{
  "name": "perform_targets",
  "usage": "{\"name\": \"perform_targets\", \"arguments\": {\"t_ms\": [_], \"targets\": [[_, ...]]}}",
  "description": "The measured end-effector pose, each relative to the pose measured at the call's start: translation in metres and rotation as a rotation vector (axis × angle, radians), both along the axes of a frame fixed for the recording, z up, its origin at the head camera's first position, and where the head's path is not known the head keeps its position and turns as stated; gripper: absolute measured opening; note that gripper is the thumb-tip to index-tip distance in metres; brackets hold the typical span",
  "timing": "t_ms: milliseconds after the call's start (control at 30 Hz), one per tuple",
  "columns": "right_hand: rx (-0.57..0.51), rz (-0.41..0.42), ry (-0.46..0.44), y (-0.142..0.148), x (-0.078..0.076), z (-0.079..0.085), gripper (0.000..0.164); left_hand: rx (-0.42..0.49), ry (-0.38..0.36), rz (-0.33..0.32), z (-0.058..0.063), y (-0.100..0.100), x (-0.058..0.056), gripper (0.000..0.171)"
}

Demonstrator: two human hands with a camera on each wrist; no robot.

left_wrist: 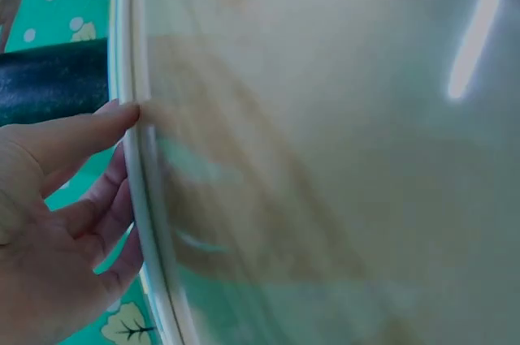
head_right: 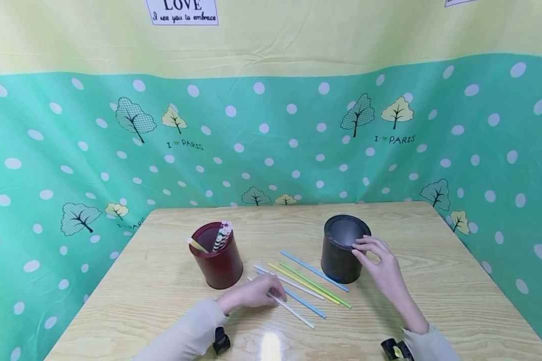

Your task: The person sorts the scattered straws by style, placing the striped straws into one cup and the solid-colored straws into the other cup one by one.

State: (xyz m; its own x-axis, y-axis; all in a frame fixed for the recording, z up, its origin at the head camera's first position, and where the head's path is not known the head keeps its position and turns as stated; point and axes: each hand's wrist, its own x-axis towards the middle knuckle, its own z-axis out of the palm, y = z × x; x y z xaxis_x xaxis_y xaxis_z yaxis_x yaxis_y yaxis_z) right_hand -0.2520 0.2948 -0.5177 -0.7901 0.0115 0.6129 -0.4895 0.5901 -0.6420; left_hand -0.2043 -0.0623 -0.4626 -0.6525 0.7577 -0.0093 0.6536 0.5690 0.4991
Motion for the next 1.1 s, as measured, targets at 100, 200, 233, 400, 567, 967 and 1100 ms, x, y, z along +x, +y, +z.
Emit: {"name": "perform_targets", "arguments": {"t_ms": [100,200,233,400,567,967,1100], "targets": [[-0.001,0.009,0.005,0.0004,-0.0002,0.0001,0.023,-0.044,0.051,-0.006,-0.0011,0.0014,0.0011,0.015],[0.002,0.001,0.003,0.0001,-0.0001,0.0007,0.022,-0.079,0.067,-0.002,-0.0016,0.0024,0.0026,0.014],[0.005,-0.002,0.002,-0.0001,0.0001,0.0007,0.022,-0.087,0.071,-0.001,-0.0016,0.0026,0.0031,0.014],[0.018,-0.010,-0.002,-0.0007,0.0008,0.0020,0.022,-0.118,0.069,0.038,-0.0011,0.0029,0.0067,0.013],[0.022,-0.012,-0.007,-0.0004,-0.0006,0.0022,0.022,-0.141,0.066,0.063,-0.0005,0.0037,0.0083,0.013],[0.031,-0.041,-0.025,-0.0010,0.0009,0.0028,0.020,-0.114,0.091,0.091,0.0000,0.0006,0.0038,0.011],[0.022,-0.019,-0.011,-0.0027,0.0024,0.0041,0.022,-0.028,0.081,0.118,0.0017,-0.0009,0.0017,0.010]]}}
